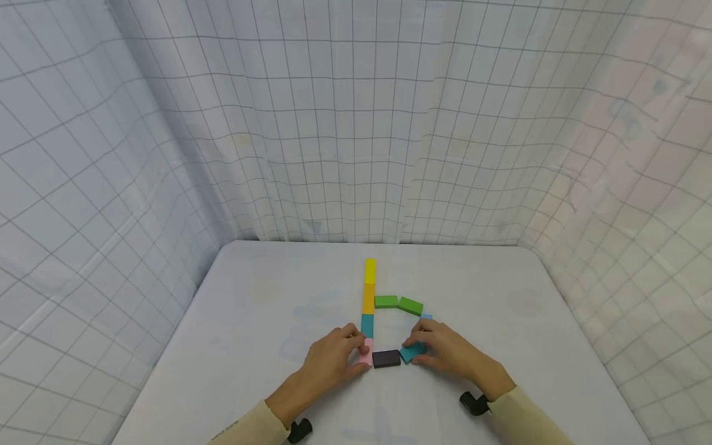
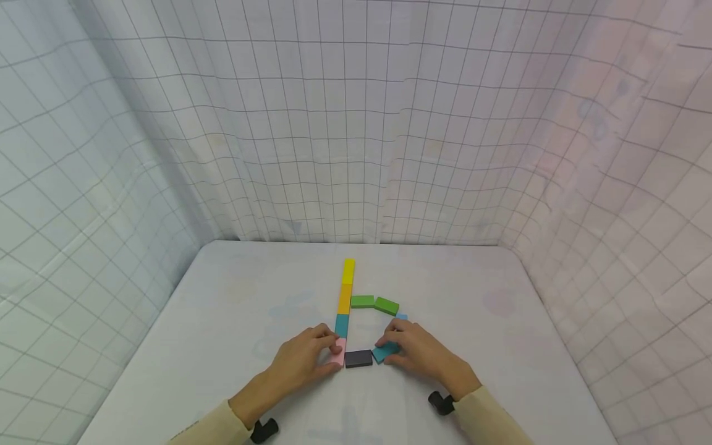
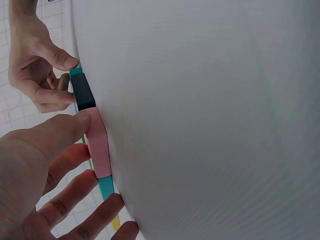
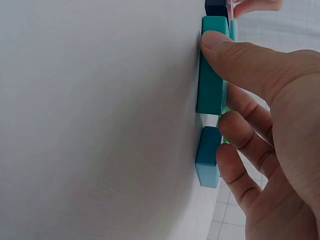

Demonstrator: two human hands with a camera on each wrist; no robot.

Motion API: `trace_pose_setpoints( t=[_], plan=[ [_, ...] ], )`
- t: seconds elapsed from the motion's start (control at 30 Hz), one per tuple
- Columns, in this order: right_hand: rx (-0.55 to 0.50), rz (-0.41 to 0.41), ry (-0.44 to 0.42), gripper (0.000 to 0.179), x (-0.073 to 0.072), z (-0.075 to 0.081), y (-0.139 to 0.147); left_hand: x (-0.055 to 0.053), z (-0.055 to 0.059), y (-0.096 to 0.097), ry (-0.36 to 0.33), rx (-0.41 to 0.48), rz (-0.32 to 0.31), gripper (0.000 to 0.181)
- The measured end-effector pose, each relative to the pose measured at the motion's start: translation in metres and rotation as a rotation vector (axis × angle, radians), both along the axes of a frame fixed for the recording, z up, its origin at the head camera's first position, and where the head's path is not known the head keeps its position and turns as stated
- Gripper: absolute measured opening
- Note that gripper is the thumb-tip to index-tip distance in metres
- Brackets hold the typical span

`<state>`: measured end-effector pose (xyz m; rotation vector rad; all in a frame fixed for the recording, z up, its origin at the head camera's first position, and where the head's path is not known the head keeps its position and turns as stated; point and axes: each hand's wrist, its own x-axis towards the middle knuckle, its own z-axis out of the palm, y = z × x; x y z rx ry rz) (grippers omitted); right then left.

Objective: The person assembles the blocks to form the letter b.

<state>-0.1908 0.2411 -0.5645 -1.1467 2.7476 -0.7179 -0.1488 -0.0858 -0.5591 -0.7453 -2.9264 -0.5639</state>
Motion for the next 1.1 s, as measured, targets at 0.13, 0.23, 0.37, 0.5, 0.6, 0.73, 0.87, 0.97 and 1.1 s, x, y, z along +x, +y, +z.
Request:
trace_pose_setpoints(
  t=[0.13,0.23,0.37,0.5,0.6,0.73,0.87,0.97,1.1],
  plan=[
    [-0.003,0.004,0.009,0.03,0.0,0.0,0.0,0.0,0.0,0.0,-0.006,-0.009,0.005,0.023],
    [-0.008,0.009,0.015,0.03,0.0,-0.001,-0.001,-0.001,0.0,0.001,-0.011,-0.013,0.005,0.024],
    [-0.014,0.012,0.016,0.03,0.0,-0.001,-0.001,-0.001,0.0,0.001,-0.011,-0.01,0.003,0.024],
    [-0.012,0.01,0.013,0.03,0.0,0.0,-0.001,0.0,0.0,0.001,-0.006,-0.006,0.002,0.024],
    [-0.006,0.006,0.014,0.03,-0.001,0.001,-0.001,-0.001,0.0,0.001,-0.01,-0.007,0.002,0.024],
    [-0.011,-0.016,0.009,0.032,-0.001,0.002,0.002,0.0,0.003,0.002,-0.02,-0.009,0.006,0.023],
    [-0.085,-0.071,0.003,0.035,-0.005,0.003,0.013,0.001,0.005,0.003,-0.024,-0.007,0.008,0.023],
    [-0.164,-0.113,0.038,0.035,-0.008,0.003,0.021,0.0,0.004,0.003,-0.021,-0.008,0.009,0.024],
    [-0.209,-0.154,0.08,0.039,-0.013,0.001,0.028,0.0,0.002,0.003,-0.018,-0.013,0.012,0.023]
  ],
)
